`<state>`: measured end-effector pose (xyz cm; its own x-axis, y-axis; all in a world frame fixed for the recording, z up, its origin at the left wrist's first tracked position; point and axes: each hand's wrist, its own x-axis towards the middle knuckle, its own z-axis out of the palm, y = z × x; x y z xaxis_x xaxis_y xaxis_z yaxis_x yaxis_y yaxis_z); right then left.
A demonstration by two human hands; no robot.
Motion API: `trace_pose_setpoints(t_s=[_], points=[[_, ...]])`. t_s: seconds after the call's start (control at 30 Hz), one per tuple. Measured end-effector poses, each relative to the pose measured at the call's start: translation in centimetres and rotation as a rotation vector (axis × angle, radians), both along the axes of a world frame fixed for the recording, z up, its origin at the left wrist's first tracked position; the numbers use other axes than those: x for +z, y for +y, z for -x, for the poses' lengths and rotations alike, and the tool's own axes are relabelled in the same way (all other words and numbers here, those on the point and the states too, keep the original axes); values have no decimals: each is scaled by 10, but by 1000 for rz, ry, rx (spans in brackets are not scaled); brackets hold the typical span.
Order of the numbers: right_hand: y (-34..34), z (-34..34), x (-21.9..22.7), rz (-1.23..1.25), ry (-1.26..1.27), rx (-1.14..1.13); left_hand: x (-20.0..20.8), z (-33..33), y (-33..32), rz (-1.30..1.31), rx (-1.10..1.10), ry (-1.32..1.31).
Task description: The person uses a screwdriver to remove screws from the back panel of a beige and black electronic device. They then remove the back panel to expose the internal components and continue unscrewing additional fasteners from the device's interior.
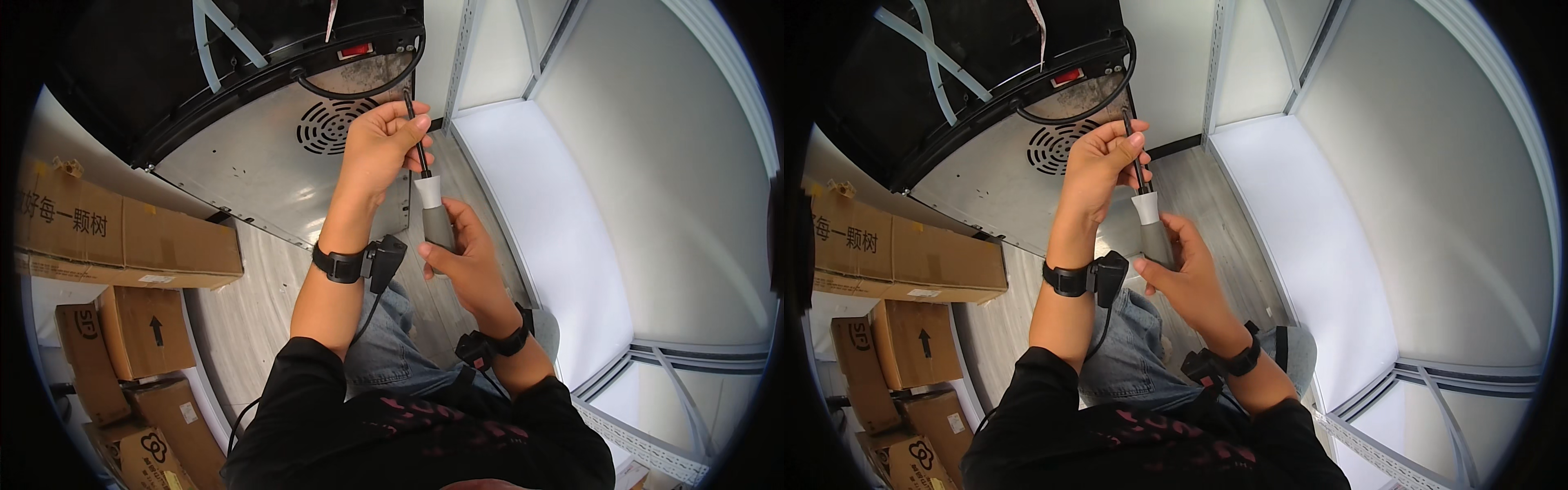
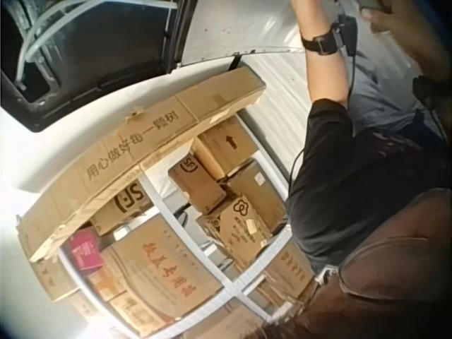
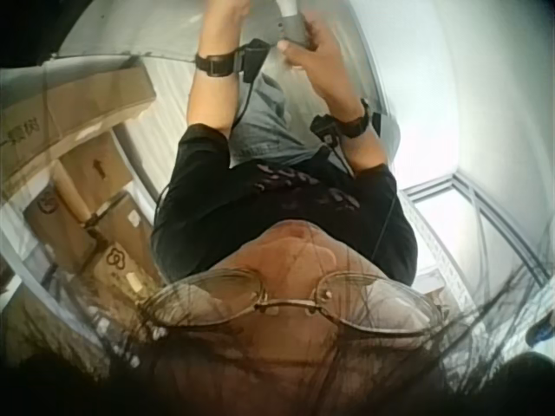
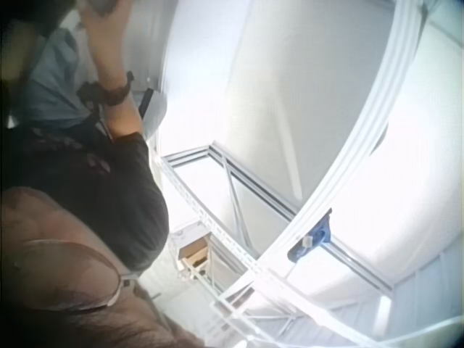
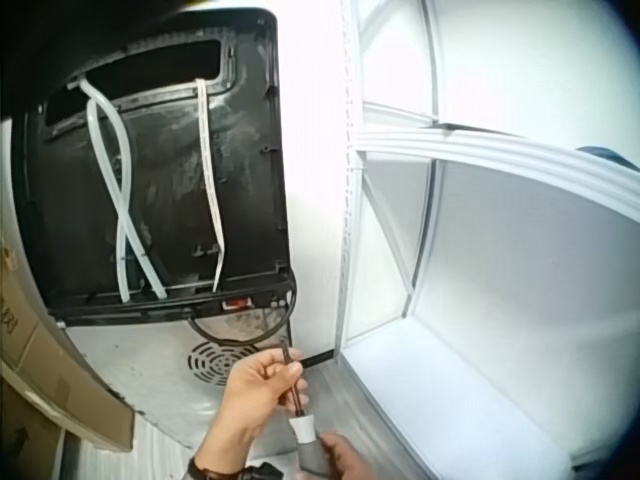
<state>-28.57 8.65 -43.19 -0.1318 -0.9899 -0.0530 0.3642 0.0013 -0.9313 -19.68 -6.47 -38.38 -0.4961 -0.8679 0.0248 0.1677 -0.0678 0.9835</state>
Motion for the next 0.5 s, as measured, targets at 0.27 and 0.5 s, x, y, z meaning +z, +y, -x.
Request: trace_pose_setpoints(t_s=[0.27,0.5], points=[[-1,17,-5,-115,-378,207,1,-3,-1,-51,-32,61],[-4,11,-12,-134,37,142,0,-2,-3,43,9,-87]])
